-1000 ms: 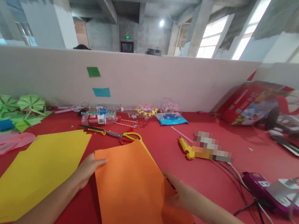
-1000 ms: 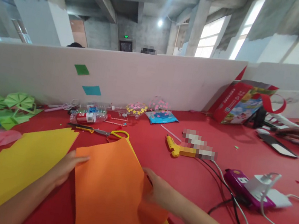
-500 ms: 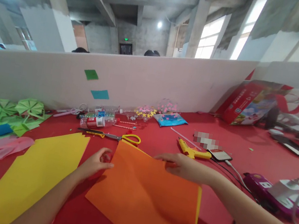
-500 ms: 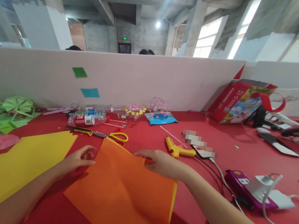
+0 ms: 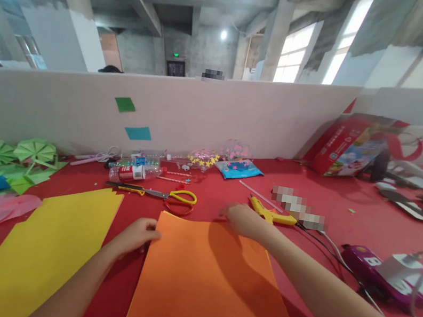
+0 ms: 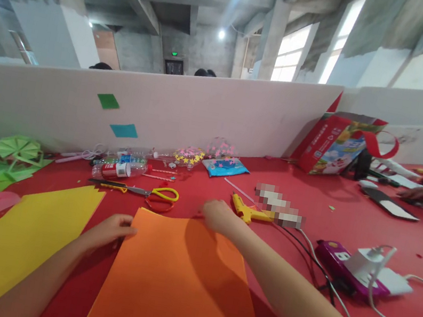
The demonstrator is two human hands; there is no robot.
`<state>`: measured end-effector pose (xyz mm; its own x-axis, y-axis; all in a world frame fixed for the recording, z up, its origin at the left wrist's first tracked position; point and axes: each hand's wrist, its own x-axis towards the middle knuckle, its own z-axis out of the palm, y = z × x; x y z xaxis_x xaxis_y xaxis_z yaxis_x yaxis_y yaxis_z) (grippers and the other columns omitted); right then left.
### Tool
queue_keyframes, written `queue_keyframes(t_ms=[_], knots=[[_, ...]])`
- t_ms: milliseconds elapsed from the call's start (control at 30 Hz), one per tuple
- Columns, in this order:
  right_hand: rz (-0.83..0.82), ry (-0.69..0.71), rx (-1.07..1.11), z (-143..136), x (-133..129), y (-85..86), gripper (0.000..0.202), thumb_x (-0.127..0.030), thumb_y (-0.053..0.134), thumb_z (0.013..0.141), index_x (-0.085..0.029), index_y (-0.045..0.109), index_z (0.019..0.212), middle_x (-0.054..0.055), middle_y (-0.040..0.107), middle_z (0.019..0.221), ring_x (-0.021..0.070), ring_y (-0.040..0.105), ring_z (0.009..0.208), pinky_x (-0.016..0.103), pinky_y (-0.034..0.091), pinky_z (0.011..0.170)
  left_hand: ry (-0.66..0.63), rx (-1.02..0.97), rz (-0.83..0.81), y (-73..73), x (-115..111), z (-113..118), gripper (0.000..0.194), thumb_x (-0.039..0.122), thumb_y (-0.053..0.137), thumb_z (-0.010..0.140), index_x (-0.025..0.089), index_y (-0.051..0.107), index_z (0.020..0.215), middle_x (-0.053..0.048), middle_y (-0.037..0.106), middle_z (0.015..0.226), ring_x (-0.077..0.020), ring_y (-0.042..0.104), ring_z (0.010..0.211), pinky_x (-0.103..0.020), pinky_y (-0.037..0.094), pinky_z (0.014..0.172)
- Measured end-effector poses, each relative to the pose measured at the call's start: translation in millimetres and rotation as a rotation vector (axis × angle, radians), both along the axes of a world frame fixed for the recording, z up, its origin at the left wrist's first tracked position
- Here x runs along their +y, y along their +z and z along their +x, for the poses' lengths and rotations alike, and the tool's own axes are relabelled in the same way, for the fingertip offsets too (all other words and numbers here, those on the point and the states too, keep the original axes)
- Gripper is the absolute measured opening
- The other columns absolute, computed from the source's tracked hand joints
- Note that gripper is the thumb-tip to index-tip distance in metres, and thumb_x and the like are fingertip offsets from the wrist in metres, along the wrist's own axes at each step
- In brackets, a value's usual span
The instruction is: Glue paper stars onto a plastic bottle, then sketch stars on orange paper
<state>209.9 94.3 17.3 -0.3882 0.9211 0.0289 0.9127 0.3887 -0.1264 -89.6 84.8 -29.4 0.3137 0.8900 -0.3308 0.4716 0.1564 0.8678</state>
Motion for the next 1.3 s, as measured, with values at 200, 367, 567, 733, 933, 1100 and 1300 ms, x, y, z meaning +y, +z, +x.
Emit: queue_keyframes(t_ms=[200, 367, 567, 733, 933, 1100, 1300], knots=[[0.007, -0.017, -0.007, -72, 34, -16.5, 0.03, -0.034, 0.056, 0.094, -0.016, 0.057, 0.118, 0.008, 0.06, 0.117, 0.0201, 0.062, 0.099, 0.041, 0.053, 0.084, -0.004, 0.02, 0.104, -9.4, 11, 20, 0.023, 0.032, 0.059, 0.092, 0.014, 0.061, 0.106, -0.004, 0.065, 0.097, -0.0146, 0.064, 0.076, -0.031, 0.055, 0.065], [0.051, -0.075, -0.033, -95, 49, -30.8, 0.029, -0.033, 0.056, 0.094, -0.016, 0.058, 0.116, 0.008, 0.061, 0.116, 0.0199, 0.062, 0.099, 0.04, 0.053, 0.084, 0.025, -0.022, 0.21, -19.9, 1, 19, 0.022, 0.033, 0.058, 0.092, 0.013, 0.062, 0.1, -0.003, 0.065, 0.094, -0.0156, 0.064, 0.078, -0.033, 0.055, 0.068], [0.076, -0.075, -0.1, -86, 66, -37.9, 0.027, -0.033, 0.056, 0.094, -0.016, 0.059, 0.115, 0.008, 0.061, 0.115, 0.0196, 0.062, 0.099, 0.04, 0.053, 0.085, 0.065, 0.013, 0.285, -24.2, 4, 19, 0.022, 0.036, 0.059, 0.091, 0.014, 0.061, 0.089, 0.0, 0.062, 0.083, -0.0136, 0.06, 0.07, -0.03, 0.051, 0.064], [0.087, -0.062, -0.177, -73, 90, -34.6, 0.029, -0.033, 0.057, 0.093, -0.016, 0.058, 0.117, 0.009, 0.06, 0.119, 0.0211, 0.061, 0.103, 0.042, 0.052, 0.087, 0.098, 0.057, 0.321, -20.9, 3, 23, 0.02, 0.027, 0.058, 0.085, 0.018, 0.052, 0.068, 0.005, 0.051, 0.064, -0.012, 0.049, 0.061, -0.024, 0.035, 0.057], [0.128, -0.086, -0.228, -81, 118, -19.2, 0.03, -0.033, 0.056, 0.094, -0.017, 0.058, 0.118, 0.009, 0.059, 0.121, 0.0209, 0.061, 0.102, 0.042, 0.052, 0.087, 0.141, 0.134, 0.341, -17.1, 2, 27, 0.024, 0.015, 0.05, 0.076, 0.022, 0.036, 0.059, 0.007, 0.035, 0.055, -0.0119, 0.035, 0.055, -0.026, 0.02, 0.053], [0.161, -0.05, -0.205, -123, 141, -15.9, 0.031, -0.033, 0.056, 0.093, -0.016, 0.057, 0.119, 0.009, 0.059, 0.12, 0.0208, 0.061, 0.102, 0.041, 0.053, 0.086, 0.148, 0.154, 0.332, -18.9, 3, 30, 0.022, 0.012, 0.049, 0.074, 0.022, 0.037, 0.058, 0.007, 0.036, 0.055, -0.0121, 0.035, 0.055, -0.026, 0.02, 0.053], [0.2, -0.021, -0.208, -166, 165, -31.6, 0.034, -0.033, 0.059, 0.092, -0.013, 0.057, 0.12, 0.011, 0.059, 0.12, 0.0218, 0.061, 0.102, 0.041, 0.053, 0.086, 0.155, 0.131, 0.321, -21.4, 5, 29, 0.018, 0.012, 0.048, 0.071, 0.022, 0.04, 0.059, 0.007, 0.038, 0.055, -0.0118, 0.036, 0.054, -0.025, 0.022, 0.052]])
